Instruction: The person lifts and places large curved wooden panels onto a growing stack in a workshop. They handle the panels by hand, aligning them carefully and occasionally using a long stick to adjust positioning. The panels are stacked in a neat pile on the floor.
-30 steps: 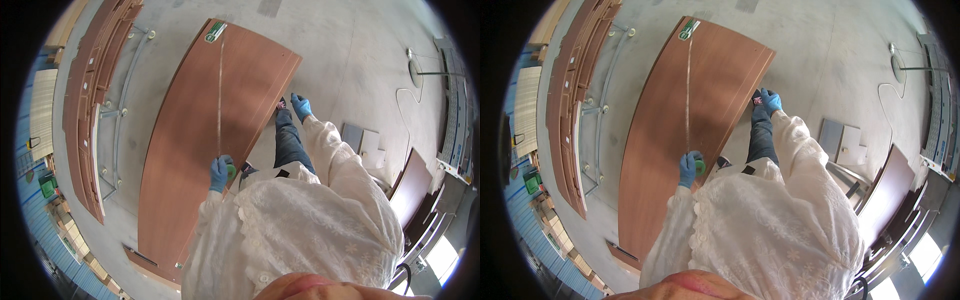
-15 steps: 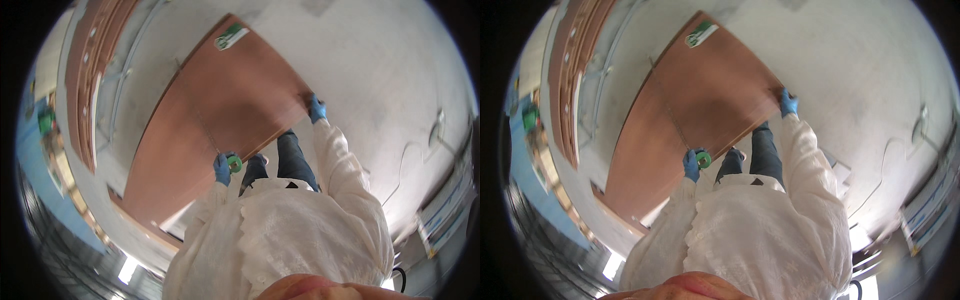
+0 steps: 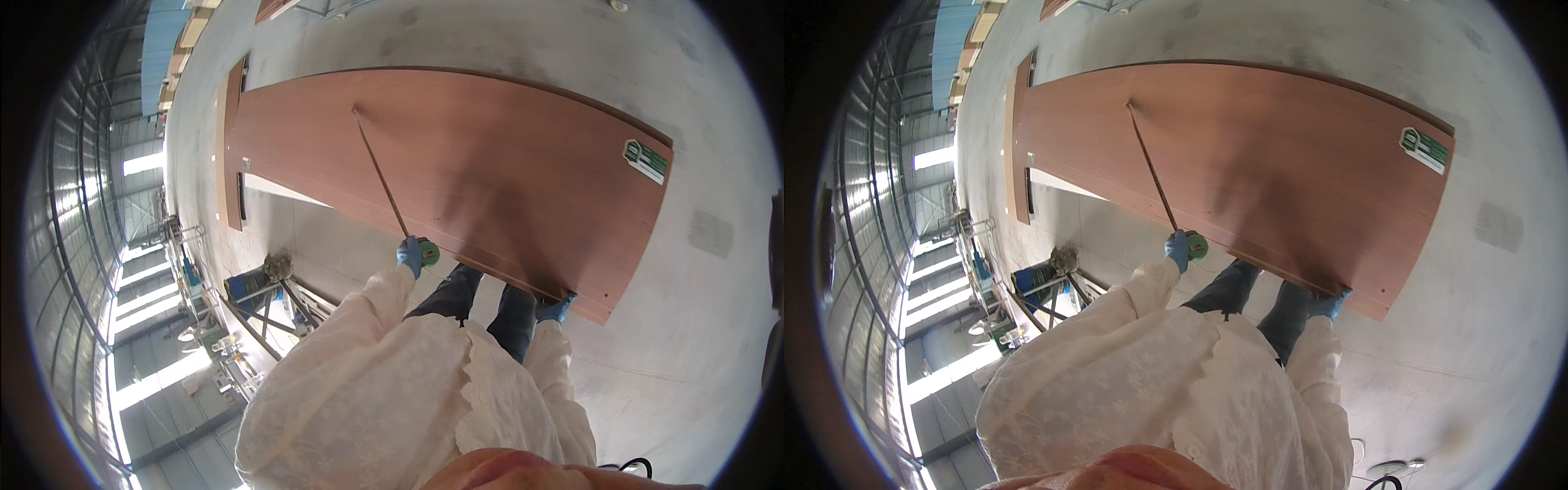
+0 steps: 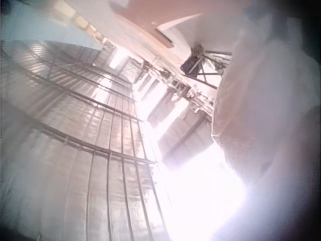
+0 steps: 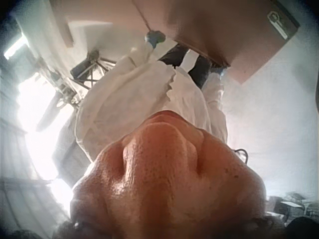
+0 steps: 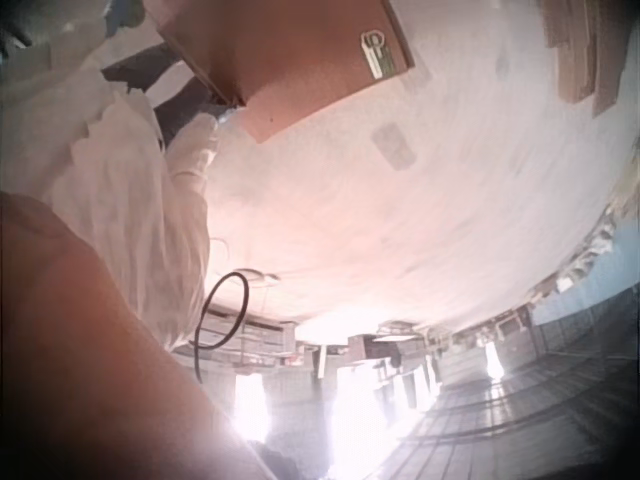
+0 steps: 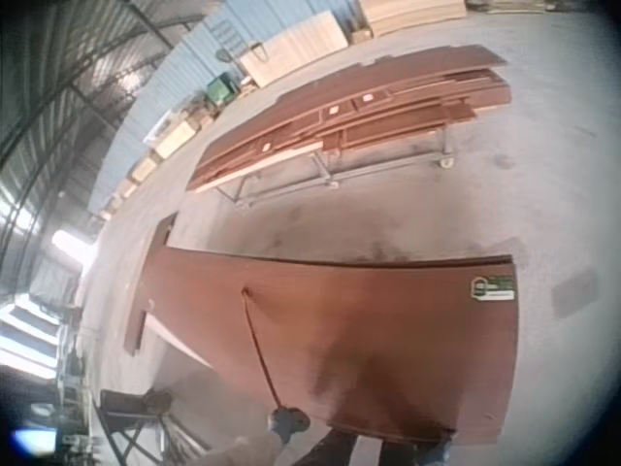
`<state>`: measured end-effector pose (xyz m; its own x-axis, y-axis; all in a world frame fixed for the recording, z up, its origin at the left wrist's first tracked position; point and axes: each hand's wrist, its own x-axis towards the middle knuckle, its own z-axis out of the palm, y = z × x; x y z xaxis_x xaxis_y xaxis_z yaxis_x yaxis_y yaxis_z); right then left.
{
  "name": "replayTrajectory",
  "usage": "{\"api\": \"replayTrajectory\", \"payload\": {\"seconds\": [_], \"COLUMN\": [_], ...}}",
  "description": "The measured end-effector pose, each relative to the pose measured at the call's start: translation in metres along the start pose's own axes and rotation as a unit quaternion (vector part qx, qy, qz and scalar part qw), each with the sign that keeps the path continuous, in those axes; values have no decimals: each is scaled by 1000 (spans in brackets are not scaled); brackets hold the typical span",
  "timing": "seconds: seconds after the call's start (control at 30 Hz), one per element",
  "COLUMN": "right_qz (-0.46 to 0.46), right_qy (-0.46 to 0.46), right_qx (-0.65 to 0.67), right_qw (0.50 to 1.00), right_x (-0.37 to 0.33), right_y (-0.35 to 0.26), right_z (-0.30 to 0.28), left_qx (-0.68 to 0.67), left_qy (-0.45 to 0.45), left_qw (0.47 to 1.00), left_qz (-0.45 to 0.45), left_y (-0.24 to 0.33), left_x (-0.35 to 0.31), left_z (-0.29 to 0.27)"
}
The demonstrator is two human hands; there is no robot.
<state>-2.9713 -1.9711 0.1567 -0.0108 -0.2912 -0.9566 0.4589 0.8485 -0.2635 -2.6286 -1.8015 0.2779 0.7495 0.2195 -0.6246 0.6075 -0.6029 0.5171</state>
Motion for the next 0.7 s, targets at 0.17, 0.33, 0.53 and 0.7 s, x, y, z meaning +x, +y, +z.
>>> {"api": "replayTrajectory", "payload": {"seconds": [0.17,0.33,0.53,0.7], "right_qz": [0,15,9,-29], "right_qy": [-15,-10,13,30], "right_qx": [47,24,55,25], "right_qw": [999,1000,998,999], "right_x": [4,16,16,15], "right_y": [6,34,76,80], "right_z": [19,15,36,40], "left_qx": [-131,-333,-356,-406], "left_qy": [65,32,108,136], "left_qw": [987,939,912,895], "left_qz": [-63,-83,-173,-123], "left_y": [-42,-88,-88,-68], "left_x": [65,141,222,239], "left_z": [-11,-32,-54,-69]}}
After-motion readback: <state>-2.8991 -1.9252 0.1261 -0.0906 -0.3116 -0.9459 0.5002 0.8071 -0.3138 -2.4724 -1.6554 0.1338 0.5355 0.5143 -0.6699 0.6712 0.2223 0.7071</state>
